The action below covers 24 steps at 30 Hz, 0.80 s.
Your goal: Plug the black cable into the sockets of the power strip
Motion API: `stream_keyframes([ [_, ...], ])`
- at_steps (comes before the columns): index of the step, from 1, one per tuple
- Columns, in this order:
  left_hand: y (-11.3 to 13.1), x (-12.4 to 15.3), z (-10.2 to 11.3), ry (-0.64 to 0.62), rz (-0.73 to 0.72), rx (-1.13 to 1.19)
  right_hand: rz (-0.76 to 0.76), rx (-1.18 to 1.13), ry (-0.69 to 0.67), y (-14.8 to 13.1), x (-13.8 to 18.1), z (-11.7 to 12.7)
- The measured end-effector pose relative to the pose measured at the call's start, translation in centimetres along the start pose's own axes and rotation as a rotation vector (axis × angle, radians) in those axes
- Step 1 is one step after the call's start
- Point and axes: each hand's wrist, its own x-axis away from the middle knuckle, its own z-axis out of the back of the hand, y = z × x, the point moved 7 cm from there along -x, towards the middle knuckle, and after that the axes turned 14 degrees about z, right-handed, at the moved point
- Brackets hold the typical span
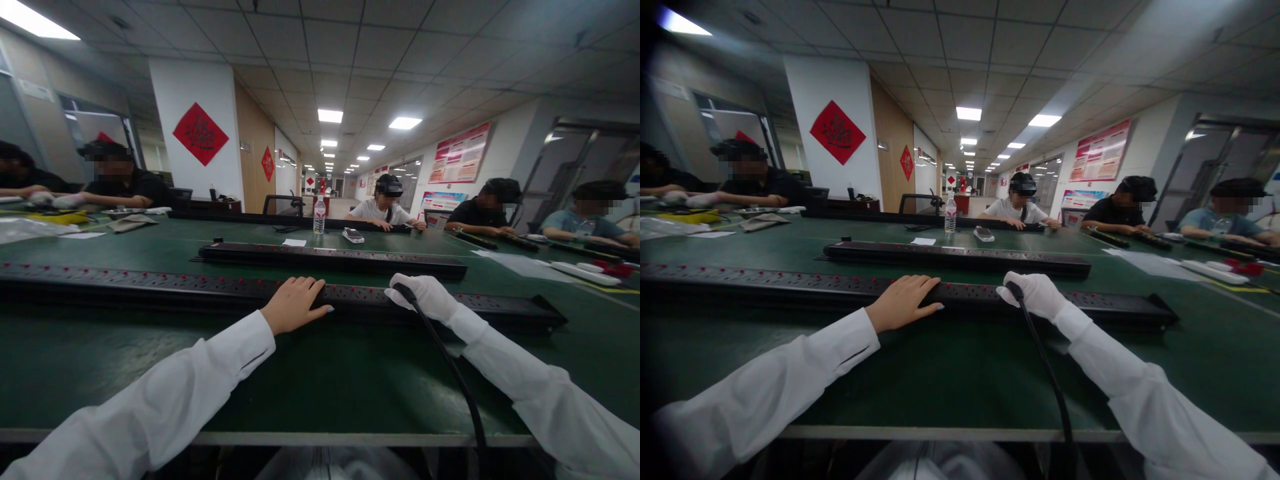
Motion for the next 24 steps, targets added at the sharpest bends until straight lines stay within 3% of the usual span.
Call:
stream_keyframes([
  [24, -0.04, -0.03, -0.22, -0.009, -0.005, 0.007, 0.003, 0.023, -0.019, -0.01, 0.08, -0.06],
])
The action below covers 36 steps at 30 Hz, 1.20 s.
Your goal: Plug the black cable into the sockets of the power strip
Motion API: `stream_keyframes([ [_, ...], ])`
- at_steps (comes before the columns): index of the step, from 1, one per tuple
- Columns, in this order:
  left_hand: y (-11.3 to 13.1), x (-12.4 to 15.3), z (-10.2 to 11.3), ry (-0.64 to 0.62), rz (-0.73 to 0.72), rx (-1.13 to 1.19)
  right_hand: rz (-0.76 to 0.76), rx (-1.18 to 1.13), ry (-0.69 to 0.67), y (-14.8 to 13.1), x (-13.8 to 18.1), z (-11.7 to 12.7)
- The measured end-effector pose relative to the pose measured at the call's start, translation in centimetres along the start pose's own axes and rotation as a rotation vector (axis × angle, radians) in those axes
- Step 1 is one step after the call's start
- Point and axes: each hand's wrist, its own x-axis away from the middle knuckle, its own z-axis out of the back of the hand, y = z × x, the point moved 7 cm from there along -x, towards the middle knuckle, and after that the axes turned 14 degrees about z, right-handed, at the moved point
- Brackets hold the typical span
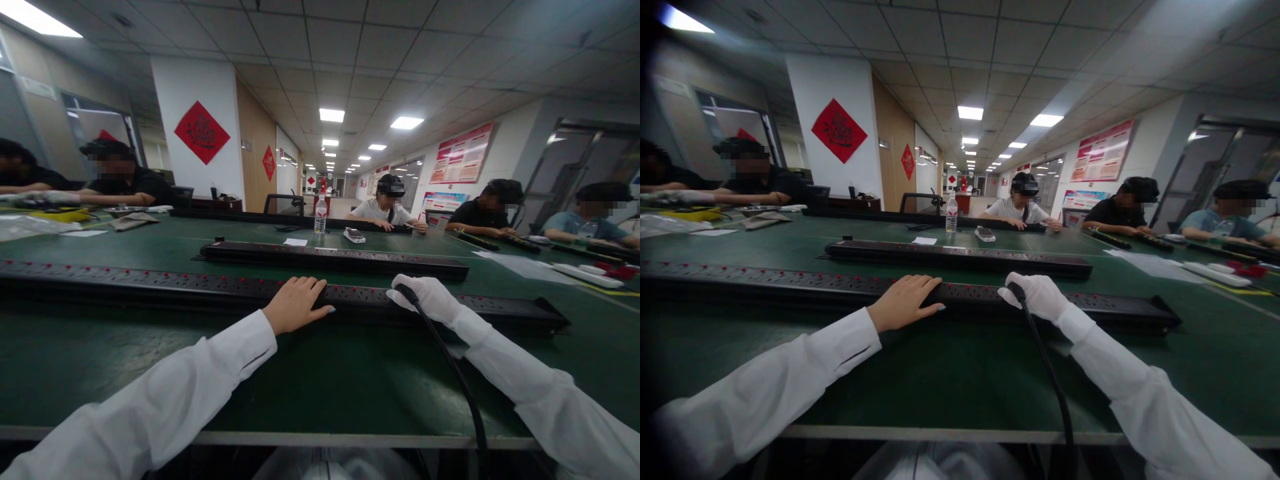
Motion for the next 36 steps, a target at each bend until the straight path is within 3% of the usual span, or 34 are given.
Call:
stream_keyframes([
  [36, -0.13, -0.06, -0.16, 0.013, -0.01, 0.001, -0.004, -0.003, -0.002, -0.05, 0.02, 0.01],
])
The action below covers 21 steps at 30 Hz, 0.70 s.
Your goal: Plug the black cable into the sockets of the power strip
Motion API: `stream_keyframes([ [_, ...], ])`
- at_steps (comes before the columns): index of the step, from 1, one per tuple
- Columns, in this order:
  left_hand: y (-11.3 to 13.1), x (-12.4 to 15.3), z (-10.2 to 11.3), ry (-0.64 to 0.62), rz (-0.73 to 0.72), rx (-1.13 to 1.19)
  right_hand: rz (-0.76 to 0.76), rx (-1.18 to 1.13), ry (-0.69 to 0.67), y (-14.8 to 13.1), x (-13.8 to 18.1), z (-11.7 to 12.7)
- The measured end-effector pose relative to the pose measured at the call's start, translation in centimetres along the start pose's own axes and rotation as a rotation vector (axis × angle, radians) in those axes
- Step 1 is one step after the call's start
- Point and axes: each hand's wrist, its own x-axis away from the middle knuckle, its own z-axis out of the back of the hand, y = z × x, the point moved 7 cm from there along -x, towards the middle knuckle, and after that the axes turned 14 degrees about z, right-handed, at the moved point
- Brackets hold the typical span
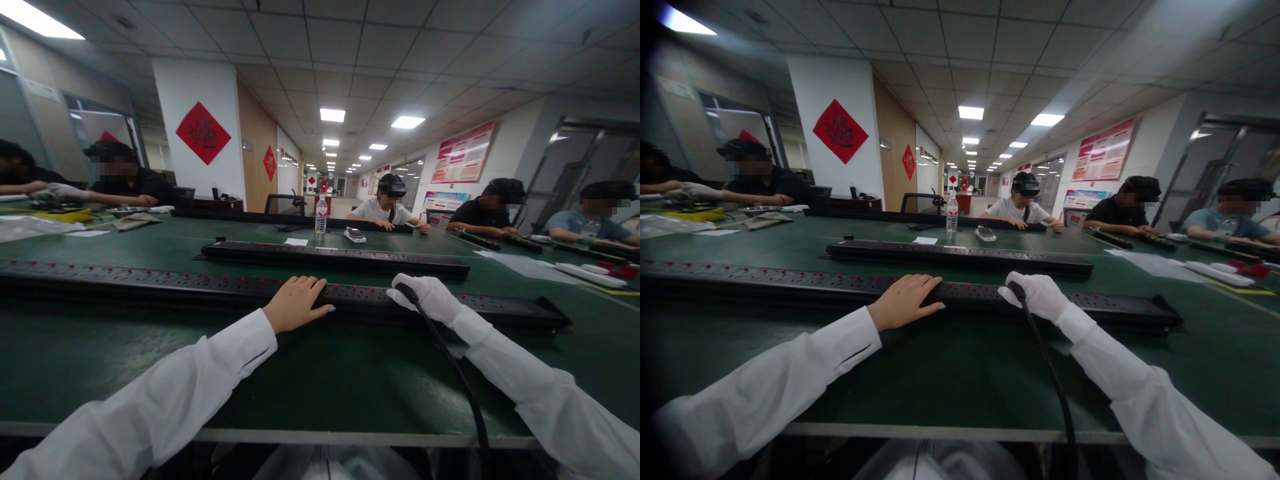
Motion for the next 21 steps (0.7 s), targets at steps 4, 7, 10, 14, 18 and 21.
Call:
stream_keyframes([
  [4, -0.04, -0.04, -0.12, -0.004, 0.0, -0.006, 0.0, 0.003, 0.0, 0.04, 0.01, -0.01],
  [7, -0.03, -0.02, -0.13, -0.009, 0.0, -0.006, 0.0, 0.005, 0.003, 0.08, 0.04, -0.05],
  [10, 0.02, -0.01, -0.08, -0.004, -0.003, -0.011, 0.0, 0.005, 0.006, 0.09, 0.06, -0.11],
  [14, 0.03, -0.04, -0.1, 0.0, -0.001, -0.02, 0.002, 0.016, 0.005, 0.1, 0.03, -0.14],
  [18, 0.08, 0.01, -0.04, 0.001, -0.003, -0.013, -0.001, 0.02, -0.011, 0.16, 0.0, -0.14],
  [21, 0.08, 0.05, 0.01, 0.002, -0.004, -0.011, -0.003, 0.022, -0.019, 0.14, -0.01, -0.1],
])
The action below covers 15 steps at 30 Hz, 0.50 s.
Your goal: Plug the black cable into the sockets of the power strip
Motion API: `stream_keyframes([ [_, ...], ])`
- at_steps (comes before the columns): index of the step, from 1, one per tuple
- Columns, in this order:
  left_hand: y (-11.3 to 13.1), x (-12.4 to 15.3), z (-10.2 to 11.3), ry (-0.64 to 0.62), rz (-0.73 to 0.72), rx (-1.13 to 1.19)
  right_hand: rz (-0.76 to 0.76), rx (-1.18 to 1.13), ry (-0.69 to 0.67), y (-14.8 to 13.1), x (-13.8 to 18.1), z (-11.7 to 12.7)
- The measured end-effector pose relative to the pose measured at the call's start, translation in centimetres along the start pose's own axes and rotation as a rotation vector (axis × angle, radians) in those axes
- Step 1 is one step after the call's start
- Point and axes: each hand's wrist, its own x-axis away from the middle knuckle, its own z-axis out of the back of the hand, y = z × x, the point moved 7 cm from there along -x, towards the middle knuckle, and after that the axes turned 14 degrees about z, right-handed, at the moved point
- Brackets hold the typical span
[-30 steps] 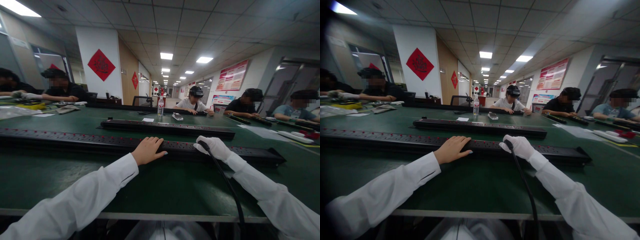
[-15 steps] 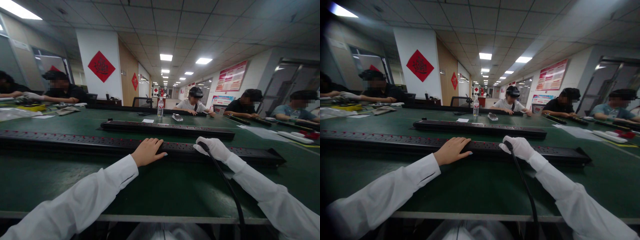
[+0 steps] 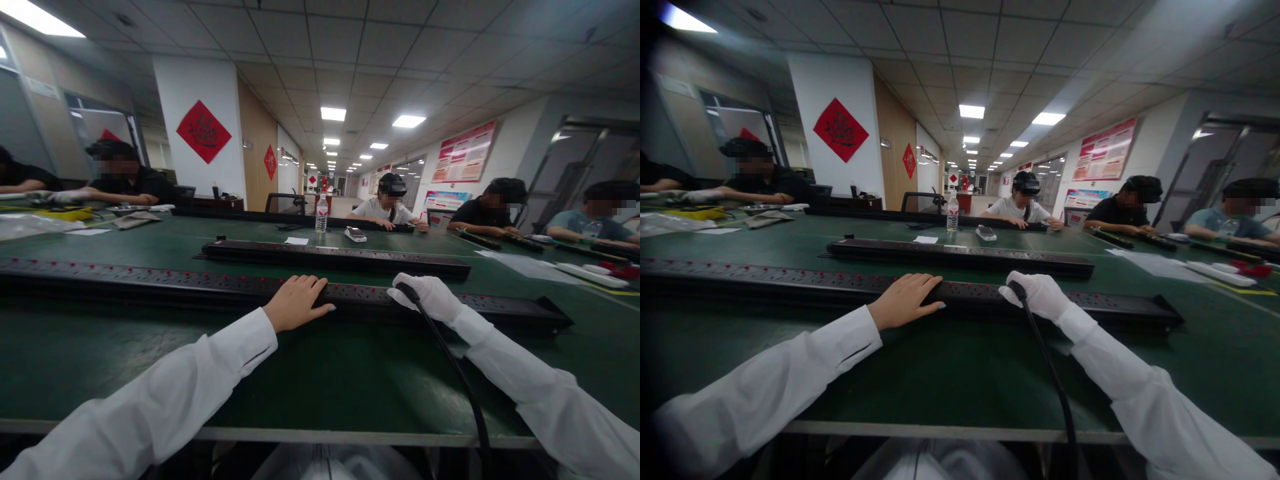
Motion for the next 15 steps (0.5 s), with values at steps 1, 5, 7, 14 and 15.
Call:
stream_keyframes([
  [1, -0.01, -0.01, 0.0, -0.001, 0.001, 0.0, 0.0, -0.001, -0.003, -0.03, 0.0, 0.0],
  [5, -0.06, -0.08, 0.0, -0.014, 0.005, -0.002, -0.009, -0.006, 0.002, -0.1, 0.0, 0.08],
  [7, -0.05, -0.09, 0.03, -0.026, 0.006, 0.001, -0.013, -0.009, 0.003, -0.12, 0.0, 0.11],
  [14, -0.09, -0.04, 0.06, -0.043, 0.013, 0.014, -0.007, -0.029, 0.015, -0.21, 0.04, 0.2],
  [15, -0.08, -0.05, 0.06, -0.04, 0.011, 0.012, -0.007, -0.027, 0.014, -0.19, 0.04, 0.19],
])
